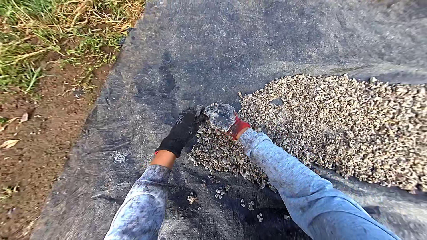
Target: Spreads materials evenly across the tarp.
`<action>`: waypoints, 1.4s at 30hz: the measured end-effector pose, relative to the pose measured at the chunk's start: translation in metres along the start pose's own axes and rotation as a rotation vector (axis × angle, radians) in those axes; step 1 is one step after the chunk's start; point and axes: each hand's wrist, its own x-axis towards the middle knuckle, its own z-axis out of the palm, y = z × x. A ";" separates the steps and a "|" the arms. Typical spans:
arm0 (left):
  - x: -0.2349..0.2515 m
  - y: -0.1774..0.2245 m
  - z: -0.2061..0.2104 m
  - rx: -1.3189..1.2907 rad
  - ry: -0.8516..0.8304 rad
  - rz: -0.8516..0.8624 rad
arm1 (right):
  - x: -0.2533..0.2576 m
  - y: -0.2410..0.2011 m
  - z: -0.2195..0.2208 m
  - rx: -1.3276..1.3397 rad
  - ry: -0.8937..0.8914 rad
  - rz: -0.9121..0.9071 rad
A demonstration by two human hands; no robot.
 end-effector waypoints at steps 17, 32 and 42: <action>0.039 0.050 0.061 0.073 -0.105 -0.145 | 0.018 0.194 -0.064 0.027 0.095 0.722; 0.058 0.023 0.046 0.127 -0.168 -0.407 | 0.014 0.145 -0.071 -0.051 0.111 0.315; 0.043 0.075 0.133 0.178 -0.254 0.304 | -0.113 0.315 -0.133 -0.196 0.391 0.991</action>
